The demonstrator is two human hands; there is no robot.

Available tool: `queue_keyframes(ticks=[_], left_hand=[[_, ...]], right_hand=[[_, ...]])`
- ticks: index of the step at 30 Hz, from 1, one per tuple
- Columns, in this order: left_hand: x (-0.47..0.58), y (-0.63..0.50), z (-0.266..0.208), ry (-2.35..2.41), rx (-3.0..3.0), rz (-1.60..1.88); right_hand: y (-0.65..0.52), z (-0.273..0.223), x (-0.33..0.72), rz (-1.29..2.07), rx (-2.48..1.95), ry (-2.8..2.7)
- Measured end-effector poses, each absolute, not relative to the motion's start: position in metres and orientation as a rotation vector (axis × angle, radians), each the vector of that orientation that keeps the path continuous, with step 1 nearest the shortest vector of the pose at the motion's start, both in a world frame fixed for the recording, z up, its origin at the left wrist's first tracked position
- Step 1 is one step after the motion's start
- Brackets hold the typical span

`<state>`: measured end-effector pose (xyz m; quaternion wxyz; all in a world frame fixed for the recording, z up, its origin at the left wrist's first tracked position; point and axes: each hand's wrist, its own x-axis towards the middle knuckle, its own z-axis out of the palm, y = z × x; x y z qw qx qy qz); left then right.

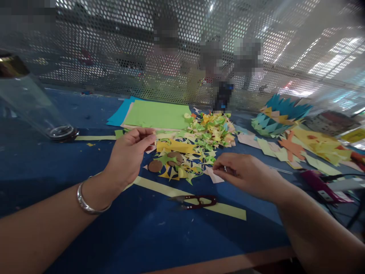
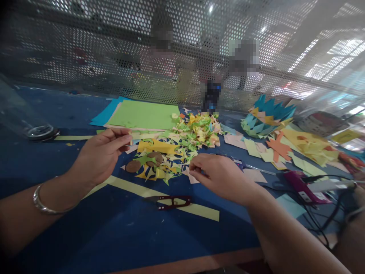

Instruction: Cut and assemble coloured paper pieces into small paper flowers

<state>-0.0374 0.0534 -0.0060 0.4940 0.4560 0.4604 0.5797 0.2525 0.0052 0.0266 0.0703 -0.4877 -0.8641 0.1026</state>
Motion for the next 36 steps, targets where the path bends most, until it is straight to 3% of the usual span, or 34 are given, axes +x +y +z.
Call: queue_keyframes(ticks=[15, 25, 36], left_hand=[[-0.033, 0.04, -0.014, 1.044, 1.197, 1.173], [-0.027, 0.029, -0.002, 1.023, 1.003, 1.029], [-0.013, 0.017, -0.003, 1.06, 0.995, 0.963]], right_hand=[[0.034, 0.011, 0.221, -0.124, -1.628, -2.769], [0.027, 0.015, 0.24, 0.02, -1.702, -2.572], [0.013, 0.016, 0.228, 0.202, -1.183, -2.451]])
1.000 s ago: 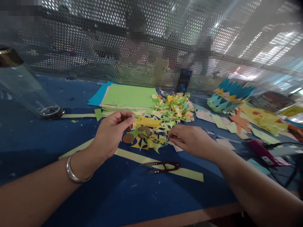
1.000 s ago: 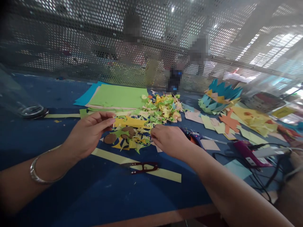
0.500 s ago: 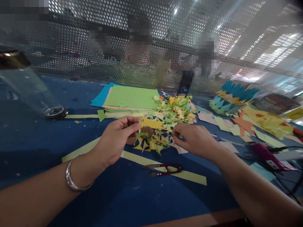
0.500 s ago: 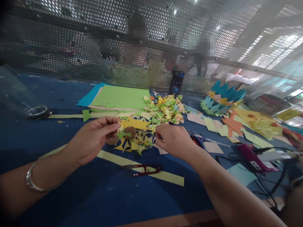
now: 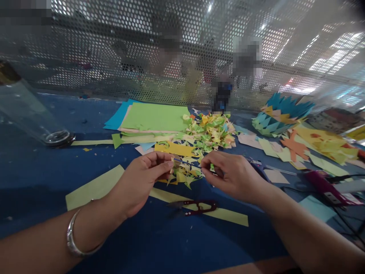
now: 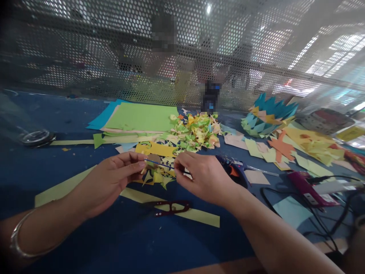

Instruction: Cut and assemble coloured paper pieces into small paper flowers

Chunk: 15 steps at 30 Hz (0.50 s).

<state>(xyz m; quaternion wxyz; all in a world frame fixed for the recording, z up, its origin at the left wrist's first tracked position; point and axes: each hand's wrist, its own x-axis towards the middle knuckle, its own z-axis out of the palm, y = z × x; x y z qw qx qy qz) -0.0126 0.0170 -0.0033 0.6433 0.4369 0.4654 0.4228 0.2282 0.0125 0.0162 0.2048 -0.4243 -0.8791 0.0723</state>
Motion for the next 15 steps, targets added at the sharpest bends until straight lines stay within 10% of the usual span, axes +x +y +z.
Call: queue_keyframes(ticks=[15], left_hand=[[-0.0084, 0.0061, -0.0038, 1.007, 1.014, 0.877]], right_hand=[[0.0118, 0.0089, 0.222, 0.267, -1.153, -2.509]])
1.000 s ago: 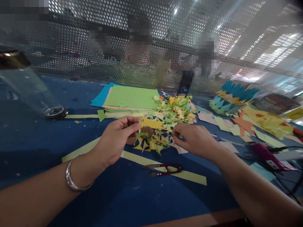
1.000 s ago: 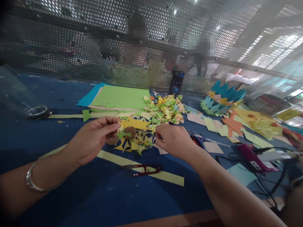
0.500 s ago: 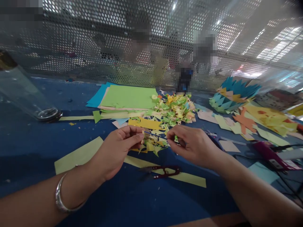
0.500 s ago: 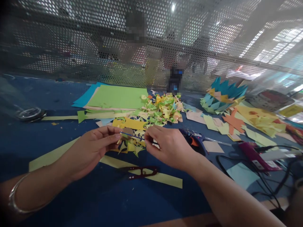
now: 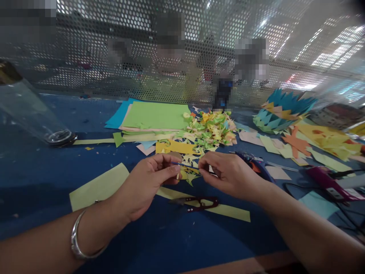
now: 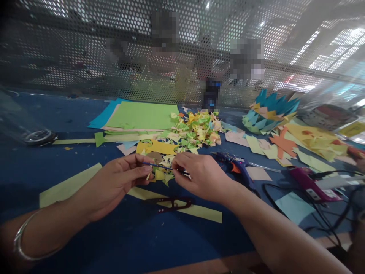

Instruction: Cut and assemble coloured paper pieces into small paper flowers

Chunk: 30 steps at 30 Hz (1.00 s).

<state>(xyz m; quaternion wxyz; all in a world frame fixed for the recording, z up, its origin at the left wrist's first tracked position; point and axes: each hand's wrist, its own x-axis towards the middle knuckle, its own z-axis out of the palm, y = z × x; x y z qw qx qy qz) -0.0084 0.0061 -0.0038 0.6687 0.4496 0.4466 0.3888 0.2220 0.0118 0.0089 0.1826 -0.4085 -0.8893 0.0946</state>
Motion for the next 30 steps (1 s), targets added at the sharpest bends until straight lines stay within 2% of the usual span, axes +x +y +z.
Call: queue_keyframes(ticks=[10, 30], left_hand=[[-0.01, 0.006, -0.005, 0.883, 0.958, 0.875], [-0.022, 0.013, 0.004, 0.921, 1.78, 0.808]], right_hand=[[0.007, 0.012, 0.221, 0.335, -1.083, -2.517], [-0.003, 0.004, 0.227, 0.223, -1.007, -2.498]])
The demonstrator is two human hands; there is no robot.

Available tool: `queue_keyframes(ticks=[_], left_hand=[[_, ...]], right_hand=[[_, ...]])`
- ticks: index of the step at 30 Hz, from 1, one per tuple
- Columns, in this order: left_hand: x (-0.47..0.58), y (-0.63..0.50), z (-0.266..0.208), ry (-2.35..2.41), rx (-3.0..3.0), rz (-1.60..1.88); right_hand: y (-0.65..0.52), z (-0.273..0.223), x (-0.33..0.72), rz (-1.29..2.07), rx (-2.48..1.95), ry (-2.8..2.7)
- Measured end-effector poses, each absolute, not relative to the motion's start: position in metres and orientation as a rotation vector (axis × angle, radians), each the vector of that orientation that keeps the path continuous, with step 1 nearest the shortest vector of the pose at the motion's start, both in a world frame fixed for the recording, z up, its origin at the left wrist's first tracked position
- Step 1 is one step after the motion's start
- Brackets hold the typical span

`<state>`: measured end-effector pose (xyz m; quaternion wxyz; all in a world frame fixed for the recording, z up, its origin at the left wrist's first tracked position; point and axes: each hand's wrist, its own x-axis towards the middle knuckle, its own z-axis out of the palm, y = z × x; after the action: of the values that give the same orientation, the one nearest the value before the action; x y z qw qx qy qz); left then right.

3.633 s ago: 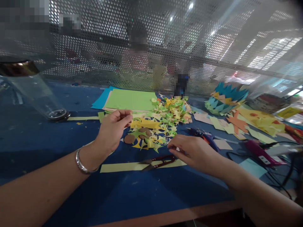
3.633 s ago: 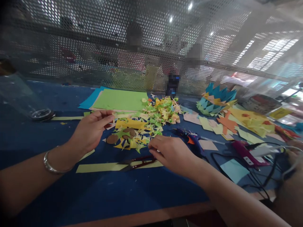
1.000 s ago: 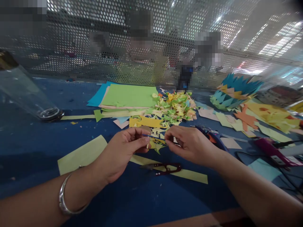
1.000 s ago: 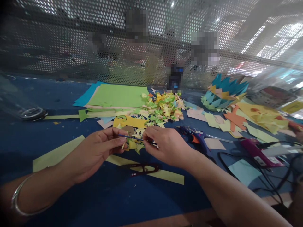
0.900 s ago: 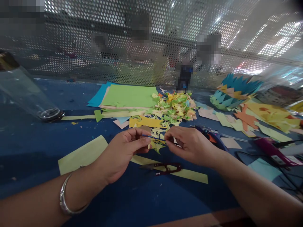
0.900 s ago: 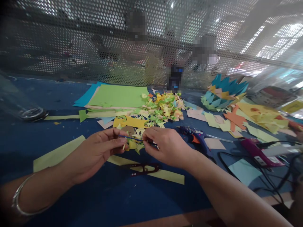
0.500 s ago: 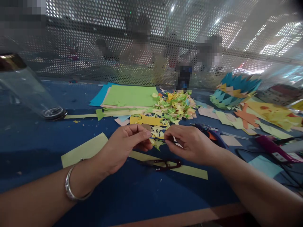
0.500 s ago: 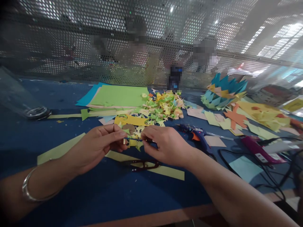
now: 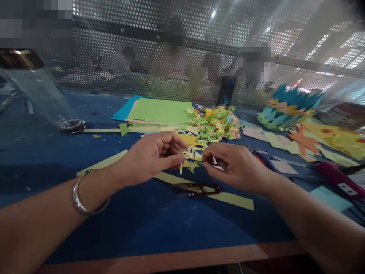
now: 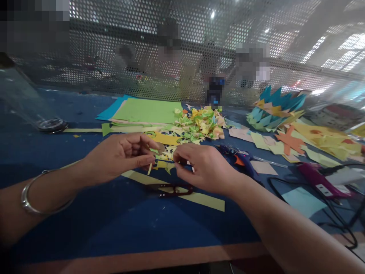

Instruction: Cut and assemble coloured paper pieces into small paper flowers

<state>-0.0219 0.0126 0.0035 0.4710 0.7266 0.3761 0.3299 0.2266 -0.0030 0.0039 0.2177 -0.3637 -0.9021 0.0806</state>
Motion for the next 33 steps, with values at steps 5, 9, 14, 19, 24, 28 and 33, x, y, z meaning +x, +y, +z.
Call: queue_keyframes(ticks=[5, 9, 14, 19, 24, 28, 33], left_hand=[[-0.022, 0.014, -0.001, 0.924, 1.814, 0.819], [-0.021, 0.015, -0.002, 0.912, 1.761, 0.833], [-0.02, 0.017, -0.003, 0.924, 1.671, 0.817], [-0.022, 0.018, -0.003, 0.962, 1.648, 0.859], [-0.022, 0.019, -0.003, 1.001, 1.697, 0.977], [-0.02, 0.018, -0.001, 1.024, 1.667, 1.089], [-0.018, 0.016, -0.001, 1.021, 1.608, 1.142]], right_hand=[[-0.002, 0.003, 0.226, 0.25, -1.005, -2.506], [-0.002, 0.002, 0.227, 0.245, -1.03, -2.497], [-0.003, 0.001, 0.229, 0.173, -0.984, -2.481], [-0.008, 0.003, 0.228, 0.048, -0.92, -2.396], [-0.015, 0.005, 0.223, -0.013, -0.959, -2.279], [-0.014, 0.0, 0.22, 0.162, -1.055, -2.214], [-0.003, -0.01, 0.216, 0.804, -1.161, -1.965]])
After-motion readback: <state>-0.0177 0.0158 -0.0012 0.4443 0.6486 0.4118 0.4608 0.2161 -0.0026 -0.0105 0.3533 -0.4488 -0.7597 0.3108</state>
